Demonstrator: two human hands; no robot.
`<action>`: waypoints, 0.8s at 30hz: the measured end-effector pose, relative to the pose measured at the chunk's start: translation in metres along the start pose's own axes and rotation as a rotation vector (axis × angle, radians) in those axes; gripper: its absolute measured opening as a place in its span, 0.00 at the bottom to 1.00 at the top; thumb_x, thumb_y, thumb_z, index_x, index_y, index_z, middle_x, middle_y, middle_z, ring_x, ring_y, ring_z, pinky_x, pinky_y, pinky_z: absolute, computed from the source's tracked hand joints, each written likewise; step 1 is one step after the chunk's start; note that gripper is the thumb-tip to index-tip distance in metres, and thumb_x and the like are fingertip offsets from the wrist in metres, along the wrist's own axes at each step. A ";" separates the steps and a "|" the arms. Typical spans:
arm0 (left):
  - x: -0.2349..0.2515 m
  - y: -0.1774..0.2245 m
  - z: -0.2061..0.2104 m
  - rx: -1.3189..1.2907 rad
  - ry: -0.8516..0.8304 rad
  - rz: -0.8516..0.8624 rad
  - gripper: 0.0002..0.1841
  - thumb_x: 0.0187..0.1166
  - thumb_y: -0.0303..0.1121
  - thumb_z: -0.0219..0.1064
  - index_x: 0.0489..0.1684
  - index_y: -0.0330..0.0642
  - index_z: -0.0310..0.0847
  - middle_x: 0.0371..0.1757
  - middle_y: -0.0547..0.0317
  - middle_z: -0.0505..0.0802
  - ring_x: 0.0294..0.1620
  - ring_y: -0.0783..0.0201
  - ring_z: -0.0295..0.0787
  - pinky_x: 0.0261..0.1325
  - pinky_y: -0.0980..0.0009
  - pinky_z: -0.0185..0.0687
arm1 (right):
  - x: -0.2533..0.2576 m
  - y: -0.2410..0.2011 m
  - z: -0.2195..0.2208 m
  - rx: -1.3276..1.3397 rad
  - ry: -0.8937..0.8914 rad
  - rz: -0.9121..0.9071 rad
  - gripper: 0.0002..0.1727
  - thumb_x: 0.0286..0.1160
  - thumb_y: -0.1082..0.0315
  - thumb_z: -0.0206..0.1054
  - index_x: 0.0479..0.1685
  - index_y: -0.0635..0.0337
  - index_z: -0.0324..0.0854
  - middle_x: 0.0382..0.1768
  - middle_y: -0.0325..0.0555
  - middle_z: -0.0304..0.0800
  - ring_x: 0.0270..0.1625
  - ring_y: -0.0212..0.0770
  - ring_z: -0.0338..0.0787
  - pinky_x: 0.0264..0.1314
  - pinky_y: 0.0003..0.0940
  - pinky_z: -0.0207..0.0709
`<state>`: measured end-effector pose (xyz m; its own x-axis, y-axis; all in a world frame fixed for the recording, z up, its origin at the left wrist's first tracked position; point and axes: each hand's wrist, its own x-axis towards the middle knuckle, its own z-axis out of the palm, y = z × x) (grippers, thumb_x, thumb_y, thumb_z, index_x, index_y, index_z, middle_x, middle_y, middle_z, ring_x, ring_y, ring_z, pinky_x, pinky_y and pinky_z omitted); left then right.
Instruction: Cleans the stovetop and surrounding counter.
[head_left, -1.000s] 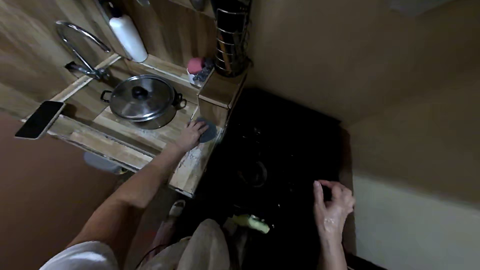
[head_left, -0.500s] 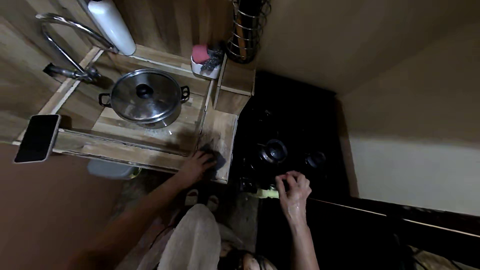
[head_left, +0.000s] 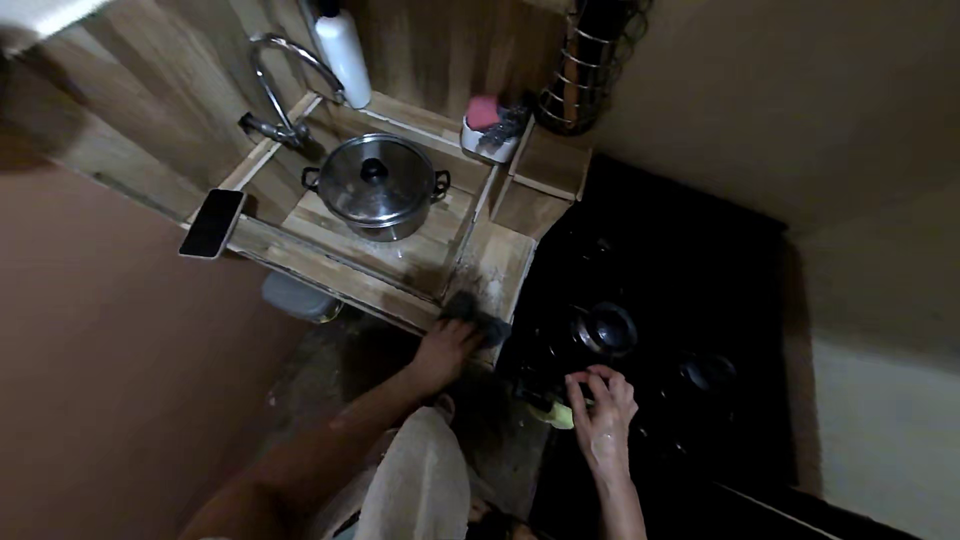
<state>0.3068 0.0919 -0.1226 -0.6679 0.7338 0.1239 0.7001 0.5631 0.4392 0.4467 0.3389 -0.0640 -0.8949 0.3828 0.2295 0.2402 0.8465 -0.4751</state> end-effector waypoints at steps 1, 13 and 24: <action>-0.010 -0.017 -0.010 0.021 0.027 -0.065 0.19 0.78 0.27 0.65 0.67 0.48 0.88 0.68 0.47 0.90 0.70 0.41 0.86 0.69 0.39 0.79 | 0.003 0.002 0.002 0.010 -0.015 -0.005 0.18 0.78 0.53 0.63 0.37 0.58 0.92 0.55 0.58 0.87 0.61 0.63 0.82 0.63 0.65 0.68; -0.074 -0.206 -0.101 0.041 0.088 -0.547 0.20 0.85 0.24 0.57 0.73 0.44 0.84 0.80 0.41 0.80 0.85 0.38 0.69 0.86 0.41 0.60 | 0.026 -0.040 0.036 0.073 -0.096 -0.087 0.16 0.75 0.57 0.65 0.36 0.60 0.92 0.55 0.60 0.88 0.60 0.68 0.83 0.61 0.70 0.68; -0.079 -0.236 -0.105 0.003 0.184 -0.440 0.22 0.80 0.23 0.63 0.73 0.47 0.84 0.78 0.41 0.83 0.84 0.33 0.71 0.80 0.39 0.71 | 0.109 -0.245 0.169 0.163 -0.666 -0.431 0.11 0.79 0.60 0.69 0.44 0.56 0.93 0.51 0.49 0.92 0.59 0.51 0.90 0.67 0.56 0.78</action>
<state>0.1676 -0.1394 -0.1426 -0.9345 0.3463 0.0821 0.3413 0.8065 0.4827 0.2271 0.1110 -0.0661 -0.9447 -0.3094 -0.1087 -0.1891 0.7848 -0.5902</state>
